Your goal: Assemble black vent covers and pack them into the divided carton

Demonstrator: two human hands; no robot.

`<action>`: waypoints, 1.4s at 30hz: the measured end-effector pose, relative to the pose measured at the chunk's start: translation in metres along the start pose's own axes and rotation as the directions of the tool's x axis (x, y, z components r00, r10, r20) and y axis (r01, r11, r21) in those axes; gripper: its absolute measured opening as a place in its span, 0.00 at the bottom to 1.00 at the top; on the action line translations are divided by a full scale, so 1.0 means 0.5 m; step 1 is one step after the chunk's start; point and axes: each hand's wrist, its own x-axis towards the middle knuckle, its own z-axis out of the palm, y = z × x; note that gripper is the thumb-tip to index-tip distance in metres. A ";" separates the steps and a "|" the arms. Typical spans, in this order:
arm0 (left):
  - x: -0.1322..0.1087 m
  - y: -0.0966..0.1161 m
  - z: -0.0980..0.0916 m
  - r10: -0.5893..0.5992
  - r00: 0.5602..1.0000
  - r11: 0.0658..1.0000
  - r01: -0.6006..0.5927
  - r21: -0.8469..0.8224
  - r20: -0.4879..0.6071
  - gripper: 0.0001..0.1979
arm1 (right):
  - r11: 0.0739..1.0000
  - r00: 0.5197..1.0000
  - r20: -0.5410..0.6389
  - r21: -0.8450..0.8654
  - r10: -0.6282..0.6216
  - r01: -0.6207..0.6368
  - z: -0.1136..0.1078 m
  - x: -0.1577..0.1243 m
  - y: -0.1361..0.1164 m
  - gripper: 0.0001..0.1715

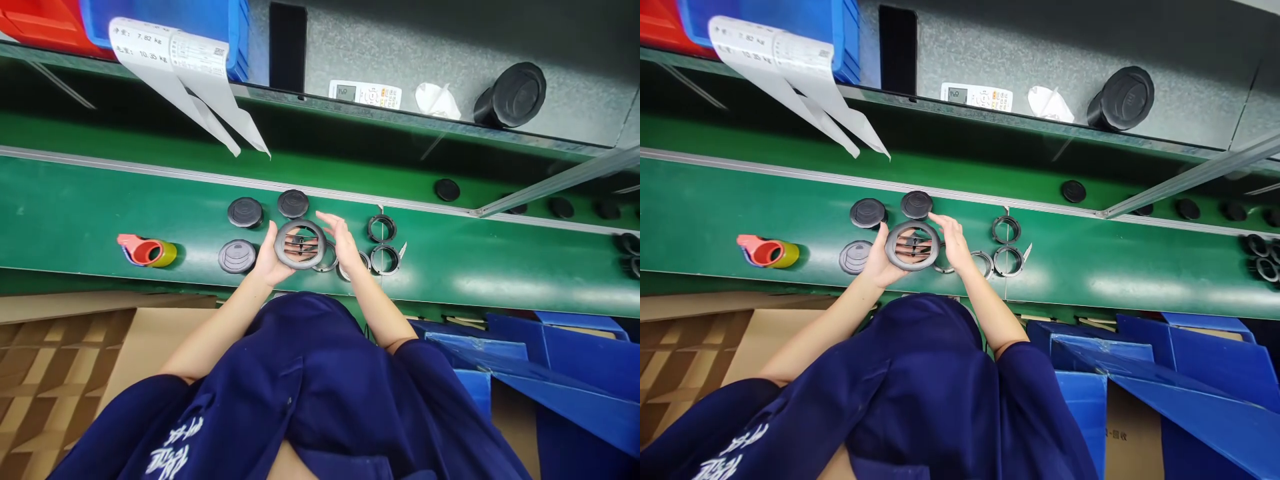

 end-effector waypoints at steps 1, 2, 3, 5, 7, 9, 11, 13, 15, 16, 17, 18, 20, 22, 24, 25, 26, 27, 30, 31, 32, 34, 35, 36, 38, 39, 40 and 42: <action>0.003 -0.002 -0.003 -0.006 1.000 1.000 0.006 -0.005 -0.017 0.40 | 0.999 1.000 0.015 -0.040 -0.013 0.014 0.007 -0.010 0.006 0.46; 0.006 -0.005 -0.006 -0.010 0.999 1.000 0.009 -0.014 -0.043 0.39 | 0.994 0.998 0.053 -0.099 -0.044 0.049 0.016 -0.021 0.011 0.43; 0.009 -0.009 -0.011 -0.011 0.997 1.000 0.009 -0.026 -0.079 0.38 | 0.980 0.989 0.122 -0.168 -0.089 0.109 0.026 -0.034 0.015 0.41; 0.013 -0.020 -0.024 -0.025 0.985 0.999 0.019 -0.037 -0.173 0.34 | 0.927 0.942 0.297 -0.286 -0.156 0.244 0.049 -0.063 0.020 0.40; 0.016 -0.039 -0.040 -0.075 0.965 0.997 0.071 -0.025 -0.250 0.30 | 0.892 0.909 0.399 -0.360 -0.117 0.273 0.073 -0.091 0.024 0.48; 0.017 -0.059 -0.056 -0.142 0.946 0.989 0.150 0.004 -0.291 0.29 | 0.892 0.909 0.417 -0.409 -0.006 0.193 0.095 -0.109 0.032 0.62; 0.019 -0.074 -0.073 -0.198 0.926 0.974 0.223 0.041 -0.321 0.31 | 0.897 0.903 0.421 -0.428 0.086 0.114 0.111 -0.113 0.050 0.70; 0.021 -0.077 -0.093 -0.212 0.902 0.959 0.265 0.096 -0.376 0.34 | 0.876 0.911 0.380 -0.479 0.160 0.046 0.119 -0.107 0.079 0.71; 0.024 -0.071 -0.118 -0.144 0.882 0.952 0.247 0.179 -0.449 0.32 | 0.813 0.931 0.269 -0.581 0.247 -0.048 0.119 -0.094 0.116 0.71; 0.025 -0.067 -0.132 -0.081 0.877 0.949 0.213 0.232 -0.474 0.29 | 0.771 0.933 0.220 -0.631 0.283 -0.085 0.119 -0.086 0.135 0.71; 0.026 -0.063 -0.146 -0.012 0.872 0.942 0.174 0.286 -0.490 0.26 | 0.733 0.931 0.195 -0.673 0.310 -0.103 0.119 -0.078 0.154 0.70; 0.028 -0.061 -0.159 0.056 0.866 0.928 0.138 0.345 -0.497 0.23 | 0.703 0.925 0.194 -0.705 0.326 -0.100 0.120 -0.070 0.170 0.70; 0.036 -0.058 -0.174 0.213 0.855 0.844 0.083 0.530 -0.473 0.20 | 0.665 0.913 0.220 -0.743 0.343 -0.071 0.126 -0.052 0.194 0.69; 0.054 -0.056 -0.169 0.365 0.830 0.699 0.055 0.713 -0.421 0.19 | 0.663 0.910 0.242 -0.747 0.338 -0.048 0.134 -0.028 0.205 0.69; 0.086 -0.053 -0.142 0.483 0.825 0.504 0.012 0.863 -0.293 0.19 | 0.696 0.918 0.230 -0.715 0.322 -0.065 0.133 -0.001 0.207 0.66; 0.108 -0.053 -0.124 0.534 0.826 0.371 -0.039 0.928 -0.179 0.19 | 0.717 0.930 0.191 -0.690 0.315 -0.101 0.126 0.012 0.208 0.63; 0.133 -0.054 -0.104 0.569 0.822 0.206 -0.105 0.973 -0.032 0.21 | 0.735 0.943 0.120 -0.659 0.311 -0.158 0.112 0.022 0.209 0.59; 0.162 -0.058 -0.086 0.574 0.807 0.008 -0.177 0.984 0.140 0.24 | 0.748 0.951 0.024 -0.623 0.309 -0.228 0.094 0.028 0.213 0.54; 0.245 -0.091 -0.060 0.393 0.795 -0.412 -0.296 0.862 0.461 0.33 | 0.777 0.917 -0.286 -0.494 0.279 -0.391 0.019 0.014 0.234 0.40; 0.267 -0.106 -0.064 0.319 0.823 -0.464 -0.297 0.835 0.470 0.36 | 0.789 0.897 -0.353 -0.456 0.264 -0.412 -0.007 0.000 0.243 0.37; 0.285 -0.120 -0.072 0.256 0.851 -0.498 -0.291 0.817 0.459 0.37 | 0.802 0.881 -0.400 -0.422 0.254 -0.423 -0.031 -0.016 0.254 0.35; 0.310 -0.145 -0.096 0.193 0.883 -0.546 -0.265 0.795 0.427 0.38 | 0.822 0.854 -0.453 -0.362 0.256 -0.439 -0.075 -0.045 0.281 0.33; 0.318 -0.153 -0.106 0.188 0.886 -0.565 -0.255 0.785 0.424 0.38 | 0.830 0.843 -0.468 -0.332 0.267 -0.447 -0.097 -0.054 0.298 0.31; 0.323 -0.158 -0.113 0.191 0.884 -0.578 -0.249 0.777 0.426 0.38 | 0.838 0.831 -0.480 -0.298 0.282 -0.457 -0.122 -0.056 0.318 0.29; 0.326 -0.158 -0.111 0.208 0.879 -0.590 -0.237 0.772 0.429 0.38 | 0.848 0.763 -0.537 -0.151 0.361 -0.507 -0.186 -0.039 0.363 0.23; 0.324 -0.152 -0.102 0.221 0.879 -0.591 -0.224 0.774 0.423 0.38 | 0.840 0.689 -0.582 -0.021 0.431 -0.543 -0.226 -0.020 0.387 0.20; 0.322 -0.143 -0.089 0.235 0.880 -0.590 -0.208 0.780 0.412 0.38 | 0.815 0.595 -0.623 0.124 0.508 -0.566 -0.271 0.006 0.413 0.17; 0.319 -0.112 -0.057 0.263 0.883 -0.584 -0.175 0.793 0.389 0.37 | 0.739 0.392 -0.663 0.383 0.637 -0.554 -0.369 0.071 0.463 0.14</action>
